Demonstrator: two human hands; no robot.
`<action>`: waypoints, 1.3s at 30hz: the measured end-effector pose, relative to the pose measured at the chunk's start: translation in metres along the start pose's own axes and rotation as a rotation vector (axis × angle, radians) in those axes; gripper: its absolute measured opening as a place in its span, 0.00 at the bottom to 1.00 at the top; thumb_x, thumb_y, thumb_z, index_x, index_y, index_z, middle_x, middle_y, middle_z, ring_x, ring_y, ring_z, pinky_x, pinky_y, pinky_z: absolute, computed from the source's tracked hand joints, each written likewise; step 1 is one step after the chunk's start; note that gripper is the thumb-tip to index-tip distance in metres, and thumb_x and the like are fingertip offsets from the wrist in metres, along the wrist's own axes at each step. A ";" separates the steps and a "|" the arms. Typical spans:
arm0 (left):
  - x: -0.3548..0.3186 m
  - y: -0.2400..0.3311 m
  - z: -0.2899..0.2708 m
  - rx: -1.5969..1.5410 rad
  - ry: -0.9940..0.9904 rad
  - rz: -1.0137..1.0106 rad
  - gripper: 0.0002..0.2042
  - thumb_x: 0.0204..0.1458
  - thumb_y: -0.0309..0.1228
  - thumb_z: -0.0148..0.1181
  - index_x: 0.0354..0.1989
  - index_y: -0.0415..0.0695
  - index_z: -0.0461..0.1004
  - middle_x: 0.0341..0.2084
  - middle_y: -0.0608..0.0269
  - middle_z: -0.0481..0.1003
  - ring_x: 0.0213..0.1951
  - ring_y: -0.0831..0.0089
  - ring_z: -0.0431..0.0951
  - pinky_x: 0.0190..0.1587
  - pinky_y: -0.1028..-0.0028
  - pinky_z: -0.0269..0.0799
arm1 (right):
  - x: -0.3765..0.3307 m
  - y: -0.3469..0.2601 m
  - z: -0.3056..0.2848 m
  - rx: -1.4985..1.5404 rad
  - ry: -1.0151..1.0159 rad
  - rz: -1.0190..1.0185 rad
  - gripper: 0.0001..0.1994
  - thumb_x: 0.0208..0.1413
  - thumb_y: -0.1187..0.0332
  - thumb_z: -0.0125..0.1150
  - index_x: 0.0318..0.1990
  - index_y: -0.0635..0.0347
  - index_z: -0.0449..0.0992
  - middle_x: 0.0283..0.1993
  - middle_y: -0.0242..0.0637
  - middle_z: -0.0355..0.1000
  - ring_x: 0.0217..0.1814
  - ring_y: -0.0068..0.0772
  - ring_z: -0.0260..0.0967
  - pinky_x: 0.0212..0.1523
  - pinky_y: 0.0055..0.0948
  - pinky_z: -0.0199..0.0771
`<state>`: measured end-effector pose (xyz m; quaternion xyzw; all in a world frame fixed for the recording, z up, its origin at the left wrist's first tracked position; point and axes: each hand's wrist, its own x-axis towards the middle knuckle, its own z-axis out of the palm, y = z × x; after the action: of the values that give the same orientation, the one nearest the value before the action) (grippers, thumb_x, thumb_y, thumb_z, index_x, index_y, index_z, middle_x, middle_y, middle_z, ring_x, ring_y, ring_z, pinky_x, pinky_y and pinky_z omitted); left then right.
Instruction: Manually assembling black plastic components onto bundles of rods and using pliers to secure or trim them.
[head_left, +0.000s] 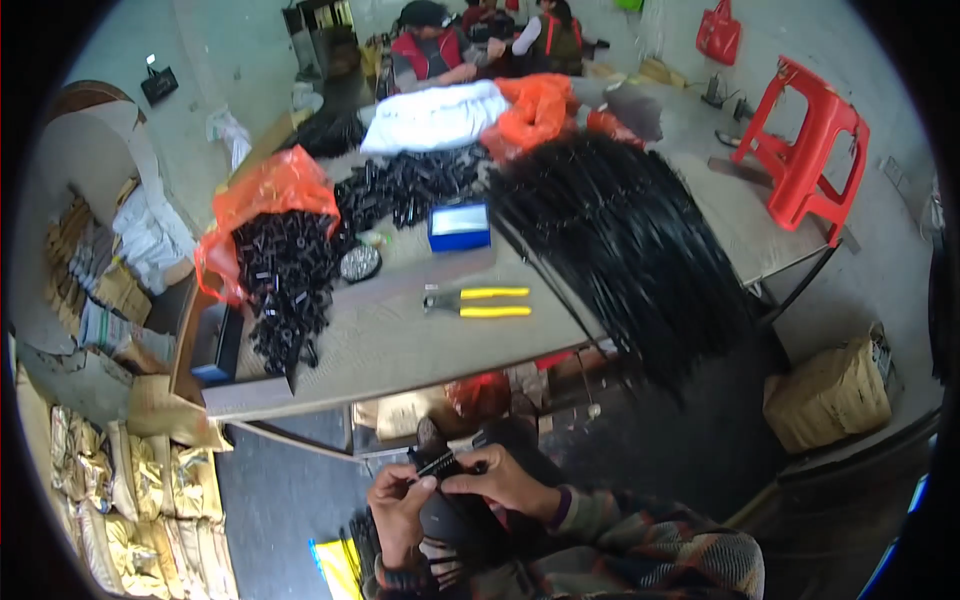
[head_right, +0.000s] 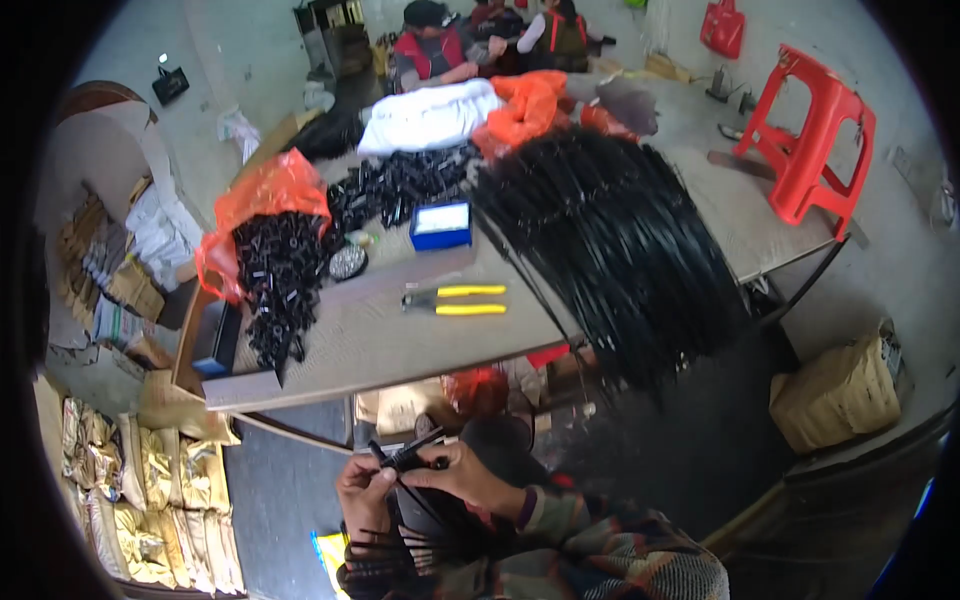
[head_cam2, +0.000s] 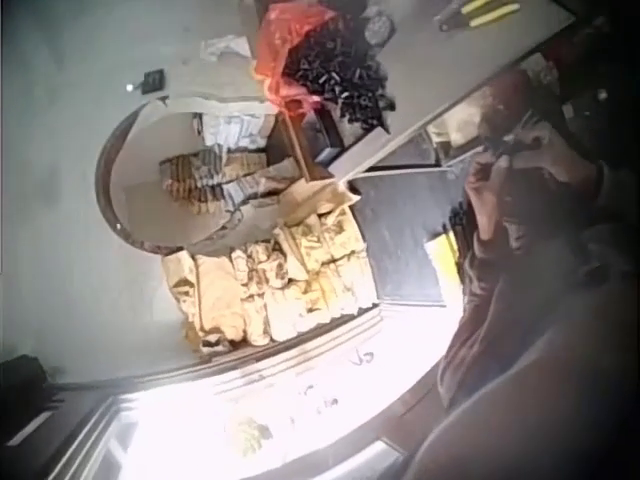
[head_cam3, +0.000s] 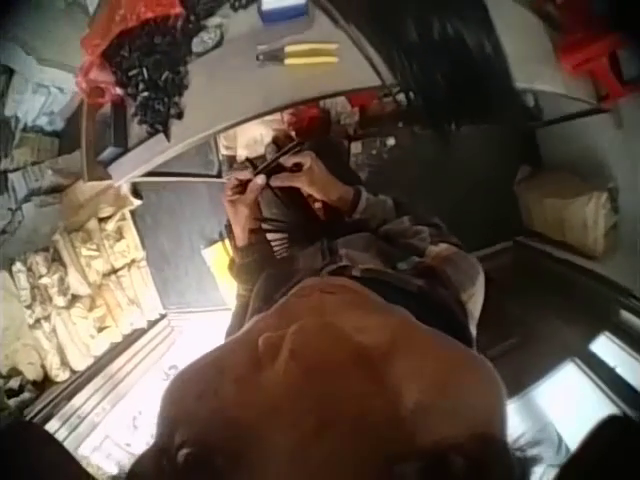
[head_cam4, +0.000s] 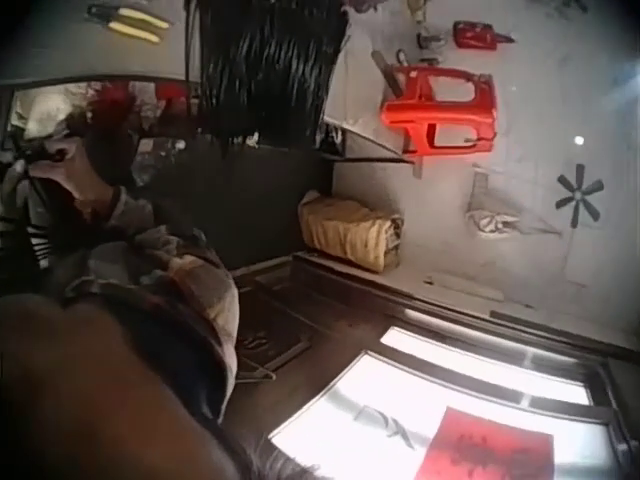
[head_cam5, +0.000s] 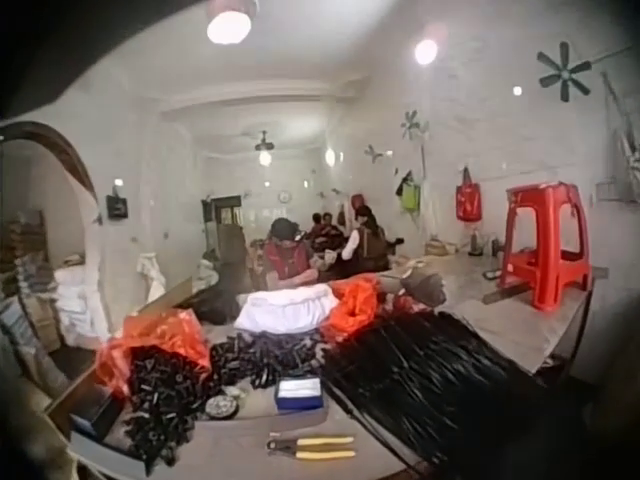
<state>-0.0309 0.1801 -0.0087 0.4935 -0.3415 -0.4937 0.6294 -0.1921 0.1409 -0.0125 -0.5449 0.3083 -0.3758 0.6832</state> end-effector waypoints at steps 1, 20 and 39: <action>0.002 0.001 0.001 -0.018 -0.022 0.028 0.08 0.39 0.18 0.61 0.27 0.39 0.68 0.21 0.64 0.71 0.22 0.79 0.71 0.28 0.79 0.69 | -0.003 -0.005 0.002 -0.009 0.010 0.047 0.06 0.47 0.70 0.62 0.30 0.63 0.75 0.21 0.21 0.64 0.27 0.09 0.57 0.27 0.15 0.57; -0.003 0.003 0.007 -0.053 -0.002 0.076 0.06 0.43 0.18 0.59 0.30 0.35 0.72 0.24 0.63 0.73 0.24 0.80 0.71 0.28 0.82 0.68 | 0.002 -0.014 0.008 -0.212 0.034 -0.237 0.11 0.50 0.68 0.58 0.38 0.65 0.72 0.31 0.35 0.72 0.34 0.16 0.65 0.34 0.20 0.66; -0.018 -0.005 0.023 -0.120 0.031 0.087 0.07 0.48 0.21 0.55 0.37 0.34 0.72 0.30 0.65 0.74 0.31 0.83 0.70 0.36 0.83 0.65 | -0.003 -0.006 0.006 -0.120 0.034 -0.196 0.11 0.50 0.69 0.59 0.38 0.67 0.73 0.34 0.30 0.70 0.38 0.15 0.63 0.39 0.18 0.64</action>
<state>-0.0587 0.1901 -0.0058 0.4469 -0.3228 -0.4776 0.6840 -0.1902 0.1461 -0.0050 -0.6058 0.2872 -0.4308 0.6041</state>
